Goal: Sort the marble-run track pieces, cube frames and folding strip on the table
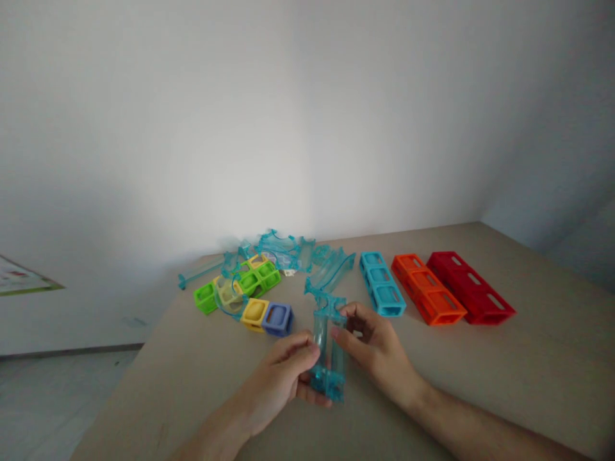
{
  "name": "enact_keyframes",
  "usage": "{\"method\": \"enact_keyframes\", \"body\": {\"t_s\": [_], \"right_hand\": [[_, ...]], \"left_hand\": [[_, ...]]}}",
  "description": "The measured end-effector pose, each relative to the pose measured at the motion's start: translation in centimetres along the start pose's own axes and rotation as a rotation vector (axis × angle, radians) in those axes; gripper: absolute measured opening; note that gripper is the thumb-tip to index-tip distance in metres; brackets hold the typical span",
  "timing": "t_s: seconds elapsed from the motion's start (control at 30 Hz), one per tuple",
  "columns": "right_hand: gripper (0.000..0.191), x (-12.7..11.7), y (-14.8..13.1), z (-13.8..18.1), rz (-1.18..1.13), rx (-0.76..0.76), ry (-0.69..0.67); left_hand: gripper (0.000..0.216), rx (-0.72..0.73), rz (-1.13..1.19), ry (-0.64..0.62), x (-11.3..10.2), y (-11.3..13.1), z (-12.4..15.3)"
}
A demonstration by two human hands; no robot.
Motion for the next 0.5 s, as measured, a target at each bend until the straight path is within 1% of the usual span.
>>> {"method": "enact_keyframes", "body": {"t_s": [0.1,0.23,0.5], "right_hand": [[0.018,-0.11,-0.12,-0.02,0.024,-0.024,0.033],[0.019,-0.21,-0.08,0.12,-0.003,-0.036,0.074],[0.021,-0.40,-0.29,0.48,-0.036,-0.080,0.108]], "left_hand": [[0.030,-0.005,-0.026,0.040,0.04,0.21,0.06],[0.037,-0.023,-0.054,0.060,0.10,0.23,0.15],[0.038,-0.027,-0.109,0.048,0.15,0.34,0.26]]}}
Point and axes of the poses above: each hand's wrist, its own z-axis away from the middle knuckle, its own x-axis out of the palm, y = z × x, the point moved 7 cm from there along -z, towards the middle knuckle, and after that the axes turned 9 degrees about -y, right-handed, at the moved point
